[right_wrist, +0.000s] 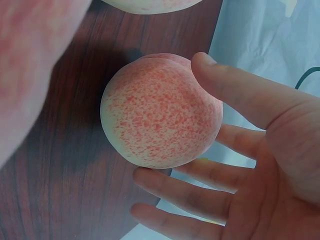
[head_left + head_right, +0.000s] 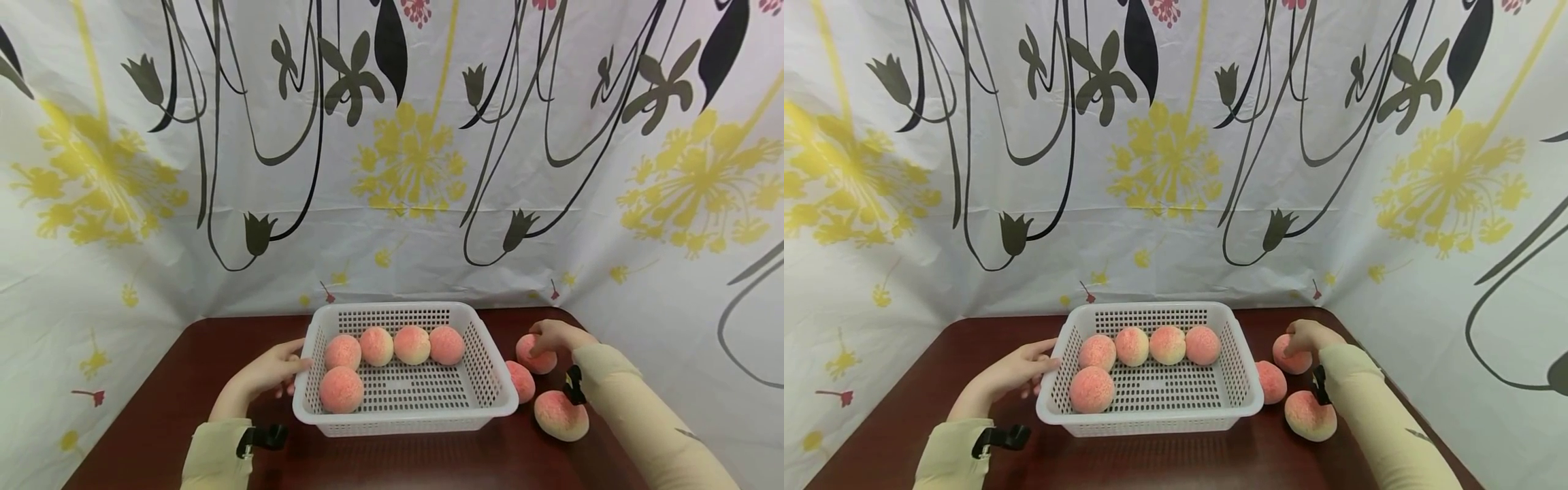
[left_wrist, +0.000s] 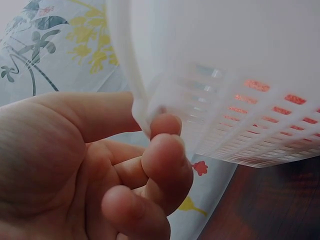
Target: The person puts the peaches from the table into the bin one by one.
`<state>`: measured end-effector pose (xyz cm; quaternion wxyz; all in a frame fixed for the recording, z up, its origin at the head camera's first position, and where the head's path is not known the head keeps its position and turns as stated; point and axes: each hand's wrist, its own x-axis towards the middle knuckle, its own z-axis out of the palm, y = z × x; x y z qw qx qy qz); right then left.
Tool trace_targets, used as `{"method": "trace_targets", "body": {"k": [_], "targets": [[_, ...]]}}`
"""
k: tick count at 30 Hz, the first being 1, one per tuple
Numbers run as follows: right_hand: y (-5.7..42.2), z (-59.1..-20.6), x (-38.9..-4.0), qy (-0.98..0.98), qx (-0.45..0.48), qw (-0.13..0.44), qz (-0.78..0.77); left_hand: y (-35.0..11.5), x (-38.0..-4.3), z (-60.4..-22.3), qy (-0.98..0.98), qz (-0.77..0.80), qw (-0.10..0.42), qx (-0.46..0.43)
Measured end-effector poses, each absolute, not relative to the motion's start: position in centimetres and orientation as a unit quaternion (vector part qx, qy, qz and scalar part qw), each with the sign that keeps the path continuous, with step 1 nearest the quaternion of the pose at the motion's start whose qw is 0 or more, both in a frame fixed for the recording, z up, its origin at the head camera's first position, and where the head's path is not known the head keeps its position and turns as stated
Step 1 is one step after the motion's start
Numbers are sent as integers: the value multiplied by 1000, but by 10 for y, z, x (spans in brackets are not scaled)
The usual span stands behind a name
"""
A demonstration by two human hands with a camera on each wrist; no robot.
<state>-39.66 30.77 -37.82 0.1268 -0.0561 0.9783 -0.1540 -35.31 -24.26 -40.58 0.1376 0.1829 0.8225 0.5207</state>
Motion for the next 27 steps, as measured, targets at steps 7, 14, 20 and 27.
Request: {"method": "trace_targets", "body": {"k": [7,14,20,27], "targets": [[308,-378,-398,980,-50,124,-150,-243,-354,-407,822,521,137,186],[310,-378,-398,978,-56,126,-156,-242,-354,-406,821,521,139,190],[309,-377,-397,975,-34,134,-171,-243,-356,-405,820,522,137,190],[308,-376,-395,975,-40,136,-170,-244,-355,-408,822,521,139,184]]}}
